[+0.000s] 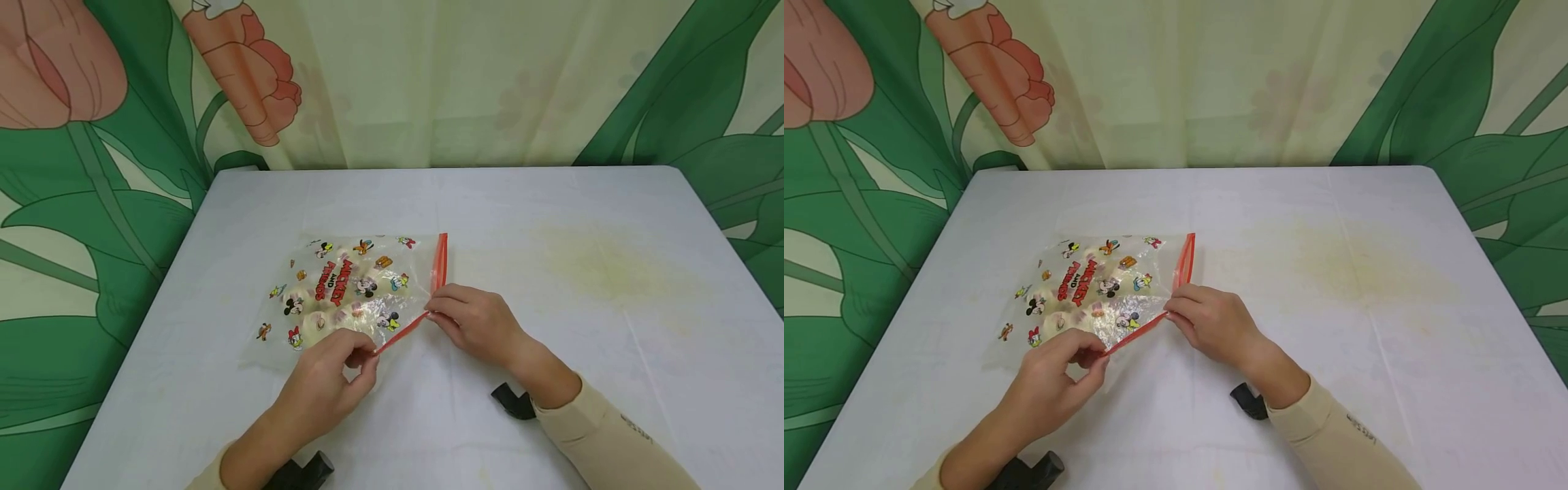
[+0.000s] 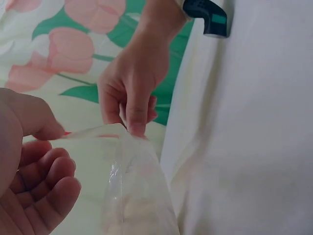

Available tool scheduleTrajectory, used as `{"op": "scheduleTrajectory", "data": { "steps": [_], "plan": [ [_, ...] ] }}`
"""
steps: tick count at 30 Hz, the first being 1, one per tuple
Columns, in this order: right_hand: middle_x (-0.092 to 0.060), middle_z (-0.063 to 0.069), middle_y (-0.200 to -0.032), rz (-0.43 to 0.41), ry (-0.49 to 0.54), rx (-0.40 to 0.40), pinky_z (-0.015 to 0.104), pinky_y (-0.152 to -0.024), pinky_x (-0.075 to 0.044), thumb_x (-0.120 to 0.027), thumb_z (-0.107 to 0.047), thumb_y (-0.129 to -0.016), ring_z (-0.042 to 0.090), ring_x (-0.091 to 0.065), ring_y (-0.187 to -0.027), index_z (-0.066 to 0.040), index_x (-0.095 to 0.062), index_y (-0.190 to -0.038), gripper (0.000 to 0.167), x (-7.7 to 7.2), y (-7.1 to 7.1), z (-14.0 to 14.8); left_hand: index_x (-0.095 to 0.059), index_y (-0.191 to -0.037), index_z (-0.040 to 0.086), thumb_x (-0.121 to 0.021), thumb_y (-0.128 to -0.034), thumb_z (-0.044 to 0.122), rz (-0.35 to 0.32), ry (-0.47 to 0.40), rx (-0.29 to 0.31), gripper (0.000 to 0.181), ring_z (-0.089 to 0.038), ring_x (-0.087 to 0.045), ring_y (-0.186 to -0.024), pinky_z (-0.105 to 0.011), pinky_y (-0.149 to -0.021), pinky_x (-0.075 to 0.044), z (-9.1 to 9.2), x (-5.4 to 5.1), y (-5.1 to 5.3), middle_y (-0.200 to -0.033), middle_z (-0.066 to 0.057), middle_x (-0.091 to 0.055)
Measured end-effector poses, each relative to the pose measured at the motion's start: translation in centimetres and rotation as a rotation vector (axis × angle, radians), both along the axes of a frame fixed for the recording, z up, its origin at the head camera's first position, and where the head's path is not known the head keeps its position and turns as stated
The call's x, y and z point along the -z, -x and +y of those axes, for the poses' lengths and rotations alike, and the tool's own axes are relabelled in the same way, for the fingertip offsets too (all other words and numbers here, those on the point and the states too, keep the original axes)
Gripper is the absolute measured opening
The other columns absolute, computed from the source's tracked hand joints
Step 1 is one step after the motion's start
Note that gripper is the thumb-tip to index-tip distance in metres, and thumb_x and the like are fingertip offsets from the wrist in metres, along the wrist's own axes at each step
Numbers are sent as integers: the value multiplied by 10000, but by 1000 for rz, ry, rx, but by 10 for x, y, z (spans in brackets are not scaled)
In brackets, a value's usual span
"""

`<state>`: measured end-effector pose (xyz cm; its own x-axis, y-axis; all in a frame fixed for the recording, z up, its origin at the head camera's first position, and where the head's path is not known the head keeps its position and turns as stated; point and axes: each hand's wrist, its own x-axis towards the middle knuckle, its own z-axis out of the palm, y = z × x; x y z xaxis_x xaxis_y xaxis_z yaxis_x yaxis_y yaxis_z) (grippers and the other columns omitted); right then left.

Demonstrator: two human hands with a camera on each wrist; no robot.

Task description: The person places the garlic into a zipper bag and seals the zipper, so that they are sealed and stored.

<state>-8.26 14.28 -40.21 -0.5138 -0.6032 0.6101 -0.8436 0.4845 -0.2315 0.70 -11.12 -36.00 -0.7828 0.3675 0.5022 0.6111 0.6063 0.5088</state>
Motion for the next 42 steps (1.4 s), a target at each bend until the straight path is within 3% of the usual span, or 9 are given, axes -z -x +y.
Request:
{"op": "scheduleTrajectory", "data": {
  "steps": [5, 11, 15, 23, 31, 36, 42],
  "plan": [
    [-698, 25, -965, -16, 9, 16, 303, -692, -576, -861, -63, -721, 161, -680, -850, -66, -743, -945, 253, -3, -2, -3, -657, -993, 57, -900, -693, 60, 14, 38, 12, 386, -80, -585, -727, -172, -636, -526, 1, 2, 2, -861, 20, -628],
    [-697, 18, -968, -10, -19, 51, 307, -671, -576, -860, -72, -730, 159, -686, -853, -73, -736, -941, 245, -6, -3, -3, -689, -886, 70, -881, -693, -13, 12, 95, 21, 284, -96, -610, -721, -187, -645, -545, 1, 2, 5, -836, 6, -650],
    [-712, 5, -948, 29, -46, 84, 318, -645, -577, -864, -71, -723, 157, -700, -844, -79, -745, -935, 243, -9, -1, -2, -696, -869, 68, -878, -691, -24, -30, 130, -3, 271, -92, -611, -706, -186, -638, -547, -2, 1, 6, -810, 4, -640],
    [-708, 9, -930, 44, -66, 107, 333, -624, -572, -851, -49, -724, 169, -701, -826, -81, -748, -907, 213, -11, 10, 6, -683, -827, 81, -846, -703, -61, -36, 124, -73, 249, -87, -565, -665, -176, -570, -505, -10, 1, 9, -767, 16, -599],
    [-710, 16, -944, 22, -110, 162, 352, -629, -575, -842, -40, -739, 182, -703, -843, -85, -758, -921, 205, -14, 20, 16, -657, -822, 54, -781, -714, -115, 0, 120, -118, 236, -125, -594, -688, -238, -584, -541, -19, 0, 13, -801, -17, -628],
    [-698, 5, -942, -12, -150, 215, 347, -607, -565, -829, -70, -777, 181, -699, -833, -89, -757, -933, 173, -16, 24, 23, -668, -840, 37, -773, -726, -120, -18, 123, -151, 221, -135, -603, -693, -265, -593, -557, -27, -2, 17, -818, -34, -643],
    [-690, 9, -949, -46, -182, 253, 335, -600, -558, -810, -77, -807, 170, -687, -816, -84, -757, -948, 150, -18, 27, 29, -675, -862, 26, -778, -749, -103, -8, 157, -221, 200, -145, -586, -687, -278, -584, -555, -33, 0, 23, -808, -56, -629]
  ]
}}
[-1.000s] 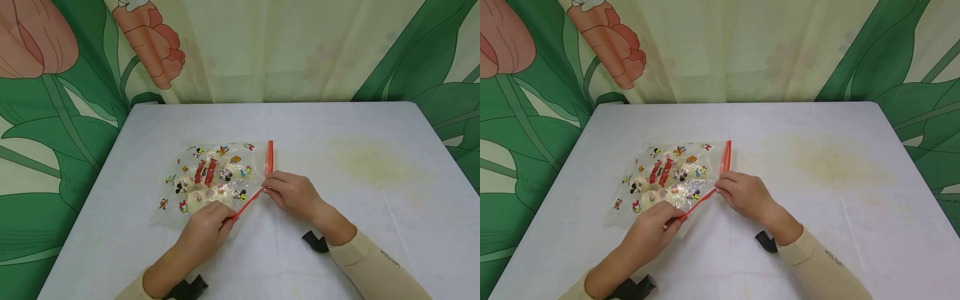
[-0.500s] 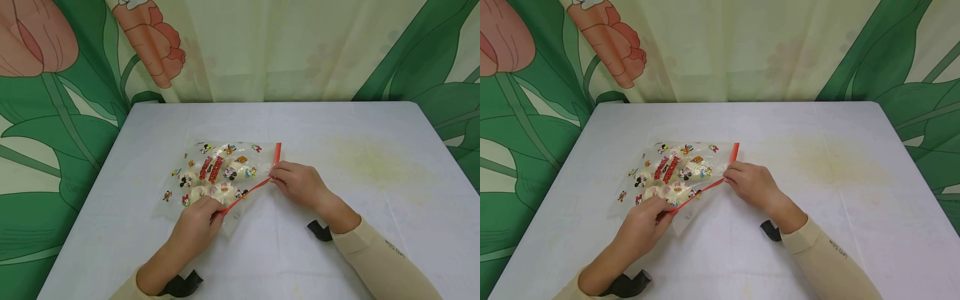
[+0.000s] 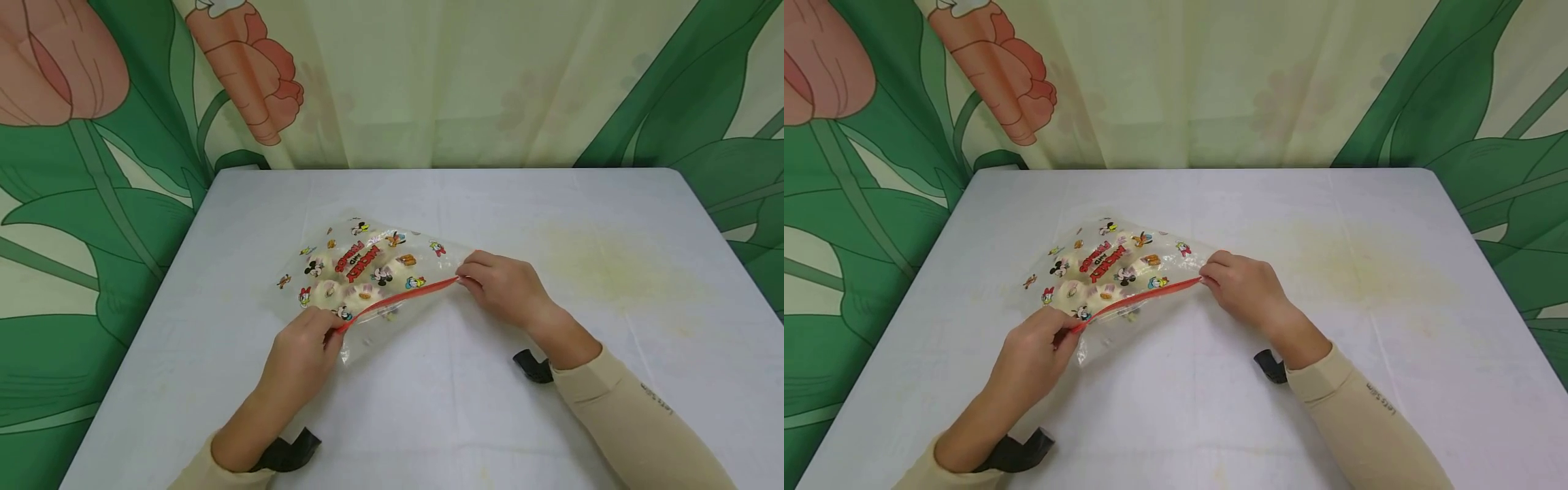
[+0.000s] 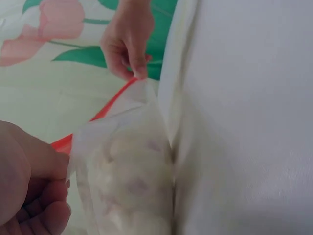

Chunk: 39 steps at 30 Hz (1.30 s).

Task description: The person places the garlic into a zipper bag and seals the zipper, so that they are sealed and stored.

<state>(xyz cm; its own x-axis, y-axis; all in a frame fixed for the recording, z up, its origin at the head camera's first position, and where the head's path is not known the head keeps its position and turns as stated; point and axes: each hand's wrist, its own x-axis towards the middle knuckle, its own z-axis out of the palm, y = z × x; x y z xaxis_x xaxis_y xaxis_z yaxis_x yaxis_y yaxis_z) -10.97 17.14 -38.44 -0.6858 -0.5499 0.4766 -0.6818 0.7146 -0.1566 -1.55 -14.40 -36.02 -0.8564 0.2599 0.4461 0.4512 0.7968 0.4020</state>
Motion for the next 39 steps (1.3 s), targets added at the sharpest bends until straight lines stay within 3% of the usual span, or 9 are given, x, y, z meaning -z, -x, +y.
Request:
{"op": "scheduleTrajectory", "data": {
  "steps": [7, 12, 20, 29, 34, 39],
  "plan": [
    [-684, 10, -932, -11, -24, 56, 341, -576, -542, -796, -77, -816, 170, -680, -797, -85, -759, -934, 124, 0, 2, 8, -666, -866, 9, -785, -755, -93, 32, 18, -52, 192, -186, -584, -675, -323, -576, -555, -6, 9, 9, -796, -84, -619],
    [-683, 6, -923, -12, -33, 75, 342, -550, -527, -795, -75, -813, 163, -679, -774, -91, -759, -927, 120, 2, 3, 10, -660, -858, 1, -761, -783, -84, -4, 20, -78, 152, -214, -600, -700, -346, -590, -557, -10, 14, 17, -823, -108, -633],
    [-680, 1, -944, -96, -84, 150, 365, -539, -514, -757, -95, -854, 165, -680, -789, -108, -757, -946, 93, 0, 2, 15, -672, -891, -23, -751, -818, -44, -75, 40, -172, 110, -247, -605, -726, -366, -623, -568, -20, 16, 29, -843, -135, -636],
    [-684, 18, -961, -132, -107, 161, 378, -553, -522, -742, -111, -875, 182, -684, -817, -102, -753, -960, 87, 0, 3, 11, -675, -892, -32, -728, -848, -23, -39, 64, -211, 70, -273, -596, -711, -388, -607, -558, -28, 18, 42, -822, -147, -625],
    [-661, 24, -935, -165, -74, 152, 371, -534, -510, -736, -99, -866, 180, -654, -761, -97, -742, -929, 63, 0, -1, 8, -667, -918, -19, -743, -844, -10, -36, 84, -206, 106, -278, -610, -742, -401, -622, -562, -31, 9, 38, -853, -148, -626],
    [-644, 39, -973, -190, -51, 111, 354, -535, -496, -753, -116, -841, 161, -603, -700, -91, -725, -950, 115, 0, -5, 11, -640, -1050, -31, -814, -812, 76, -112, 73, -111, 313, -332, -588, -995, -459, -807, -555, -32, -2, 31, -1031, -175, -619]
  ]
}}
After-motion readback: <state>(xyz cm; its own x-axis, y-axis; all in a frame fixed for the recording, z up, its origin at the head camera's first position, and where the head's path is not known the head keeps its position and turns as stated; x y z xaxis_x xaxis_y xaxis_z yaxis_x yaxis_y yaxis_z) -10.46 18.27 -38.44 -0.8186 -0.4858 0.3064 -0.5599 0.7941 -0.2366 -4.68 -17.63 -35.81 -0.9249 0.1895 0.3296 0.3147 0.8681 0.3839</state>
